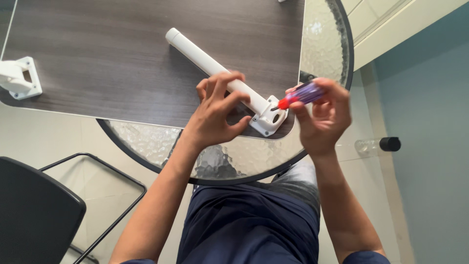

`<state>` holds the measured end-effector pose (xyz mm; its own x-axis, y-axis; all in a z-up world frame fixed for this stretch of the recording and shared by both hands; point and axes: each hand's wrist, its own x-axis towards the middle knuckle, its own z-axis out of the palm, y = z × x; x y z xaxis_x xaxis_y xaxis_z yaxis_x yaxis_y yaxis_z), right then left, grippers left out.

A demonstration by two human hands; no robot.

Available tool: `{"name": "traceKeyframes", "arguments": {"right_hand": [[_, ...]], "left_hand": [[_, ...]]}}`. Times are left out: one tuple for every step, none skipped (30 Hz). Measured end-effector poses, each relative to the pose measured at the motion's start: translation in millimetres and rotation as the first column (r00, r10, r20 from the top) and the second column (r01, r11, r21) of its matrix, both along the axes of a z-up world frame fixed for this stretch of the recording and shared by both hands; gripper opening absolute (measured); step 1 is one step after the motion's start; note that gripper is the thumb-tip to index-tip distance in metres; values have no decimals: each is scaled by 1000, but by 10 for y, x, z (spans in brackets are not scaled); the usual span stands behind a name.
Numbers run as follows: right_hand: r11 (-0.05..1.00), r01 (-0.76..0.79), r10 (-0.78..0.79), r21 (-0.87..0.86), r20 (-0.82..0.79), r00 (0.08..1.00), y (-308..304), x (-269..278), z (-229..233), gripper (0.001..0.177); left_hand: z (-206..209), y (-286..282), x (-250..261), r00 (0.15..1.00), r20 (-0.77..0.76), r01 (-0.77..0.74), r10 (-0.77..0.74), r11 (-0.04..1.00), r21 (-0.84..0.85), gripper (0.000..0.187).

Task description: The person uses a screwdriver to tighten screws on white plastic brackets attached to a dark tabletop. They reposition the brackets and continue securing them to the table surface.

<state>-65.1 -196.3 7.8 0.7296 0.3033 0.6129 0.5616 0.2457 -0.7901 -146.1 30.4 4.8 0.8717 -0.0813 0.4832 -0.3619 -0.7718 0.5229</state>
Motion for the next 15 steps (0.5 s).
{"name": "traceKeyframes", "arguments": {"right_hand": [[999, 6, -4, -46, 28, 1000, 1, -32, 29, 42], [997, -30, 33, -72, 47, 998, 18, -40, 45, 42], [993, -64, 70, -102, 58, 996, 34, -69, 44, 43], [986, -98, 107, -133, 67, 992, 46, -93, 34, 43], [981, -80, 97, -177, 92, 991, 58, -99, 23, 43], [973, -60, 88, -221, 117, 989, 71, -100, 5, 43], [963, -42, 82, -266, 139, 987, 78, -111, -19, 43], [953, -6, 51, -302, 142, 989, 84, -123, -45, 43], [942, 30, 21, -335, 148, 989, 91, -124, -66, 43], [928, 65, -8, -367, 156, 988, 93, -123, -84, 44], [934, 53, 5, -352, 162, 987, 95, -127, -103, 44], [941, 40, 18, -337, 169, 985, 99, -129, -121, 44], [946, 25, 33, -324, 174, 984, 97, -124, -131, 44], [940, 44, 18, -338, 178, 984, 88, -121, -136, 44], [935, 59, 5, -349, 181, 983, 87, -124, -145, 45]], "left_hand": [[13, -3, -12, 998, 62, 8, -8, 1000, 3, 28], [26, -5, -14, 999, 26, 25, -26, 999, 37, 21], [32, -18, -38, 999, -18, 44, -43, 997, 66, 15], [35, -29, -56, 996, -62, 64, -59, 993, 95, 12], [39, -32, -62, 997, -24, 77, -75, 994, 80, 10], [42, -29, -59, 996, 13, 90, -91, 994, 66, 8], [39, -28, -63, 993, 48, 103, -105, 993, 50, 7], [34, -29, -68, 995, 15, 99, -100, 994, 43, 6], [35, -26, -69, 995, -15, 95, -95, 995, 40, 7], [36, -24, -69, 995, -46, 91, -89, 995, 36, 8], [33, -22, -74, 994, -65, 86, -85, 996, 18, 9], [28, -19, -76, 993, -84, 81, -81, 997, -1, 10], [22, -20, -72, 992, -105, 75, -77, 997, -22, 11], [15, -21, -63, 991, -106, 81, -84, 996, -30, 10], [7, -14, -65, 990, -107, 84, -87, 996, -35, 10]]}}
